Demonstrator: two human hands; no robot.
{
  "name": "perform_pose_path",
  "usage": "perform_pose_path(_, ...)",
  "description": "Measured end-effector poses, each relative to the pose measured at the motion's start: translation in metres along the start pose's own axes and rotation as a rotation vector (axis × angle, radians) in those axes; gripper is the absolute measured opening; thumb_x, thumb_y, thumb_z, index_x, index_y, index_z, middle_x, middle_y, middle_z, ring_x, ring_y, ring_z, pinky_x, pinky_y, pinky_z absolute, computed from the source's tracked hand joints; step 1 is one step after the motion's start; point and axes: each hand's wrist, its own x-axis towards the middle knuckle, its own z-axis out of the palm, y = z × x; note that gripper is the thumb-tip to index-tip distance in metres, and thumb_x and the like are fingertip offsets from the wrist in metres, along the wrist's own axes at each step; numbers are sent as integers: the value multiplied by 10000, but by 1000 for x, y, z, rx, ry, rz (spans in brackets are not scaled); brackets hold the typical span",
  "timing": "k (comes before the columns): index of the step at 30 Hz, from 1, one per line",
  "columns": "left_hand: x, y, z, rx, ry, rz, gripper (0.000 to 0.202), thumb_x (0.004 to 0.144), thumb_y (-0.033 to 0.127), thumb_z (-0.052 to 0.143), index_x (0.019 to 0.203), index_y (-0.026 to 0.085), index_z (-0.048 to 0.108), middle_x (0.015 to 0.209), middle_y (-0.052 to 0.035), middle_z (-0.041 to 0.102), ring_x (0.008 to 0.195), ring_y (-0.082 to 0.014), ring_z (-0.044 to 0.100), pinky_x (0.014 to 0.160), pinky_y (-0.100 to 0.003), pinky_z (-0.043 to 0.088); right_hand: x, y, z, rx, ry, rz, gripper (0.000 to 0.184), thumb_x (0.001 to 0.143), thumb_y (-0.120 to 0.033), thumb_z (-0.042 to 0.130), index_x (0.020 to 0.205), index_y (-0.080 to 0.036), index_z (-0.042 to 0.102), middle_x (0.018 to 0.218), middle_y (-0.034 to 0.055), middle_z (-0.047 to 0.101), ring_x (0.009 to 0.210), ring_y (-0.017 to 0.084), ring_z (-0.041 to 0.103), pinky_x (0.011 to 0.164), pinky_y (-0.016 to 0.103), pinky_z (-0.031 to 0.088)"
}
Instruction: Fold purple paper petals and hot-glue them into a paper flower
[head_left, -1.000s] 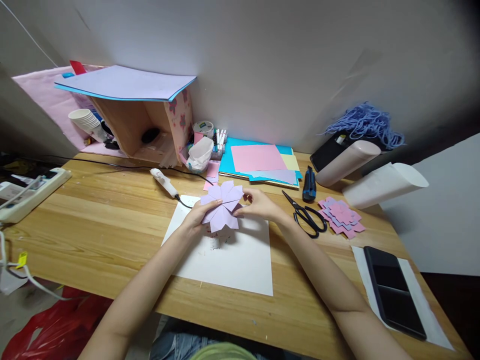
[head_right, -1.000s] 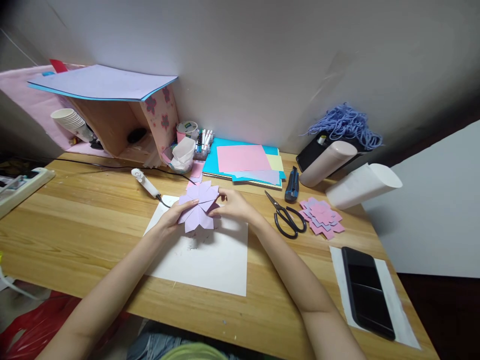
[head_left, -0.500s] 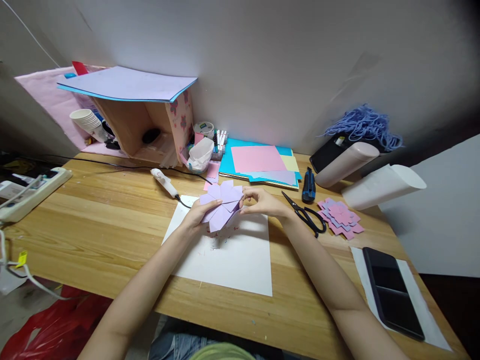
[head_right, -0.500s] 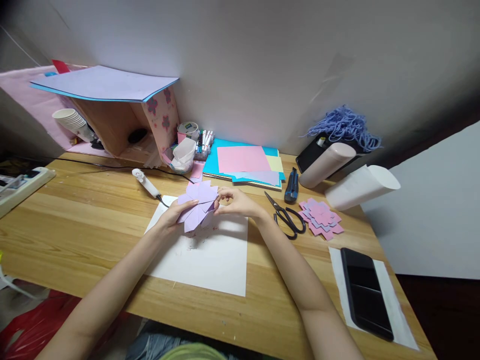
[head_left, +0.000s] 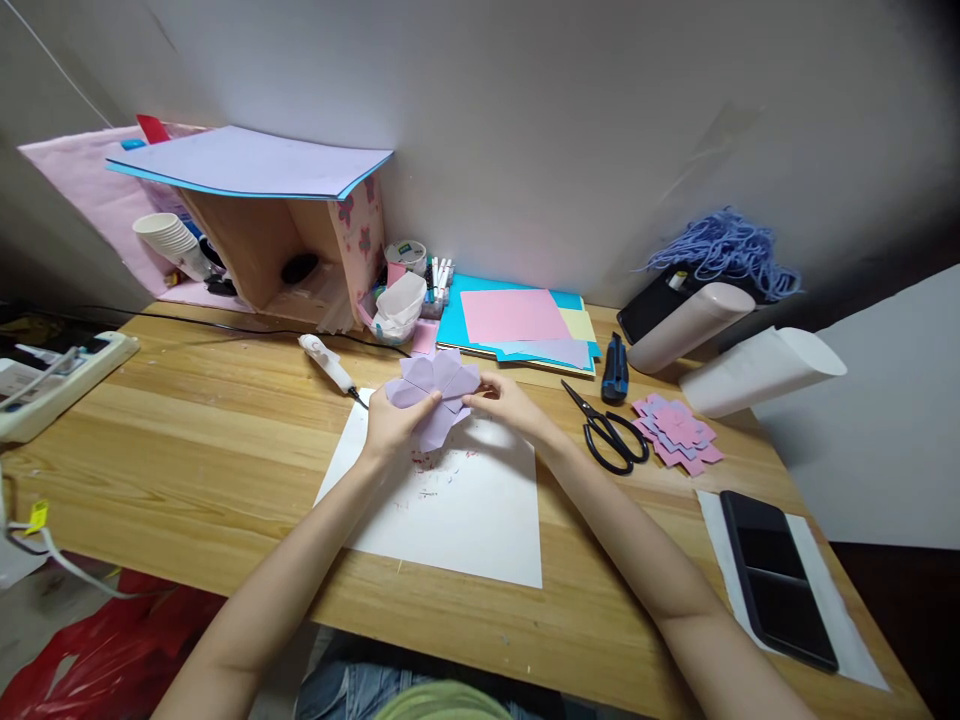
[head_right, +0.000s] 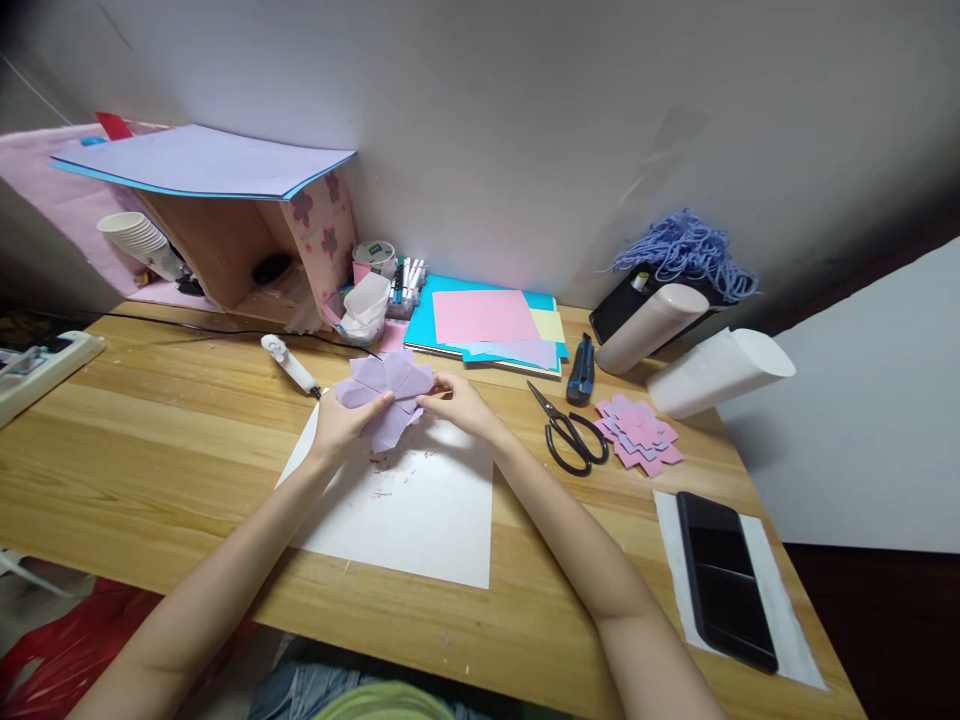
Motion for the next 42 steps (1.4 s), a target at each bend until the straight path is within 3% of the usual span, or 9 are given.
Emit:
perform_pose_path(3, -2, -1, 2, -10, -4, 16, 343, 560, 377, 748, 752, 103, 673, 767, -84, 693, 686, -194, 618, 590, -254, 472, 2, 3, 3, 49, 3, -54, 356, 681, -257, 625, 1017, -160, 558, 1009, 74, 615, 893, 183, 583, 808, 328, 449)
perform_pose_path(7, -3, 0, 2, -50, -8, 2, 332, 543, 362, 764, 740, 111, 675, 743, -73, 687, 674, -192, 610, 586, -252, 458, 3, 6, 5, 61, 18, -77, 310, 683, -233, 609, 981, -169, 551, 1041, 75, 596, 977, 196, 560, 867, 349, 433)
perform_pose_path(12, -4, 1, 2, -73, -16, 1, 344, 540, 356, 768, 775, 120, 685, 782, -74, 694, 710, -203, 618, 617, -261, 464, 6, 17, 10, 101, 85, -23, 329, 663, -279, 616, 948, -182, 485, 885, 27, 579, 805, 166, 574, 733, 316, 464)
perform_pose_path(15, -5, -1, 3, -61, -18, 2, 380, 559, 372, 757, 834, 122, 680, 831, -79, 697, 745, -208, 625, 640, -267, 473, 8, 21, 14, 110, 155, -66, 345, 645, -261, 613, 946, -200, 456, 923, 20, 549, 828, 155, 551, 734, 291, 449)
perform_pose_path(21, -6, -2, 4, -26, -42, 9, 360, 570, 380, 752, 811, 123, 676, 831, -79, 695, 743, -206, 624, 620, -259, 476, 5, 19, 18, 245, 34, -14, 261, 654, -194, 514, 914, -174, 529, 875, 18, 588, 813, 155, 544, 719, 272, 430)
perform_pose_path(29, -7, -1, 5, -19, -49, -9, 328, 563, 376, 755, 758, 123, 681, 763, -70, 692, 692, -197, 618, 592, -256, 469, 0, 13, 19, 130, 118, 26, 253, 649, -197, 566, 898, -153, 558, 877, 33, 613, 816, 171, 560, 726, 288, 439)
perform_pose_path(32, -2, -5, 3, -41, -26, -23, 345, 560, 378, 755, 774, 116, 682, 796, -82, 697, 715, -202, 624, 624, -268, 479, -1, 3, 12, 154, 25, -4, 288, 695, -261, 591, 965, -165, 568, 948, 45, 622, 901, 181, 561, 816, 312, 438)
perform_pose_path(37, 8, -11, -2, -157, -24, -82, 435, 546, 371, 767, 880, 110, 672, 907, -103, 694, 793, -211, 632, 710, -294, 489, -1, -2, -3, 226, -286, -86, 489, 663, -299, 693, 1121, -197, 554, 1167, 68, 572, 1042, 192, 536, 926, 337, 411)
perform_pose_path(42, 8, -12, -2, -193, -29, -84, 439, 533, 366, 775, 874, 109, 674, 916, -106, 692, 803, -219, 634, 718, -307, 492, 1, 6, -3, 241, -187, -90, 446, 675, -310, 693, 1085, -171, 588, 1110, 82, 612, 1023, 196, 560, 921, 351, 421)
